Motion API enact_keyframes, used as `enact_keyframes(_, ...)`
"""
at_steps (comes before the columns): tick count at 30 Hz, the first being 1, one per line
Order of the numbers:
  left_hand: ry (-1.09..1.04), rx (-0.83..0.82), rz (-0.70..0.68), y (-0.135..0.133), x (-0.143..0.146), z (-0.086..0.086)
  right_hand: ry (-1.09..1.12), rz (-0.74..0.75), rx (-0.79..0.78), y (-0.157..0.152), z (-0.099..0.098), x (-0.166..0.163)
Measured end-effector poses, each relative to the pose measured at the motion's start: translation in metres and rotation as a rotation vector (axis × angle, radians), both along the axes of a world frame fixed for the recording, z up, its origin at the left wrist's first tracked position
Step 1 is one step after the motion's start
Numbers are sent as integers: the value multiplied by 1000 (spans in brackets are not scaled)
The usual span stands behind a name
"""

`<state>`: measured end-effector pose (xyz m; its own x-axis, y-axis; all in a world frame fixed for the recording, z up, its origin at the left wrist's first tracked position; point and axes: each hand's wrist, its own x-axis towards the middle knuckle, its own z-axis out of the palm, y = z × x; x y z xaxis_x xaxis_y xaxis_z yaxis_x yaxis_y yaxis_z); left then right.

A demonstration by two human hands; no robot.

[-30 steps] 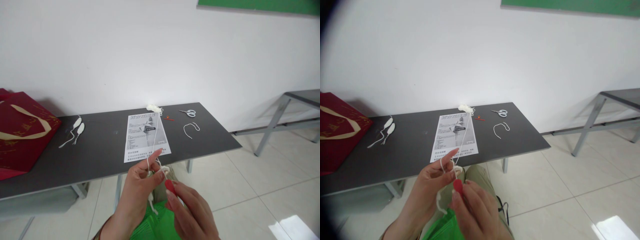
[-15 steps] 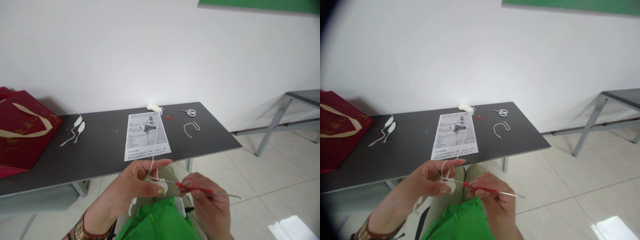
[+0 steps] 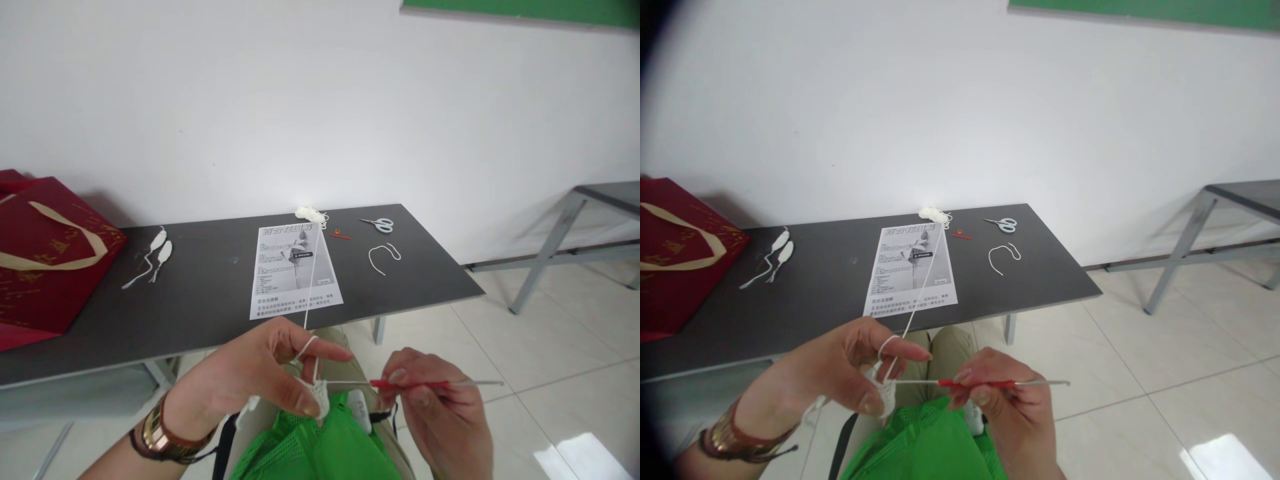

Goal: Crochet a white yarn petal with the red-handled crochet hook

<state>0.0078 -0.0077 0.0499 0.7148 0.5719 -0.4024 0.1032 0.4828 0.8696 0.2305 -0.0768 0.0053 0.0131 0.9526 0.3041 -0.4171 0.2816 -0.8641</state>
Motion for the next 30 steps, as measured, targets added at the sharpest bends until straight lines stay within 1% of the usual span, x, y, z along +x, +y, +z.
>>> enact_keyframes(5,40,87,-83,3,-2,0,-59,4,33,1,5,5)
enact_keyframes(12,79,115,-176,4,-4,4,-242,56,75,6,21,18)
enact_keyframes(15,88,144,-204,4,-3,6,-199,97,59,10,22,19)
enact_keyframes(17,111,187,-219,3,-3,8,-89,137,-31,14,18,16)
enact_keyframes(20,180,332,-192,0,-2,8,123,180,-296,19,7,8)
enact_keyframes(22,219,467,-115,-4,-1,7,239,185,-468,20,0,0)
enact_keyframes(24,244,586,-8,-10,1,4,337,186,-592,21,-5,-8)
enact_keyframes(27,284,668,111,-19,7,-2,464,161,-688,19,-8,-21)
enact_keyframes(30,283,631,165,-27,16,-12,534,111,-699,16,-9,-33)
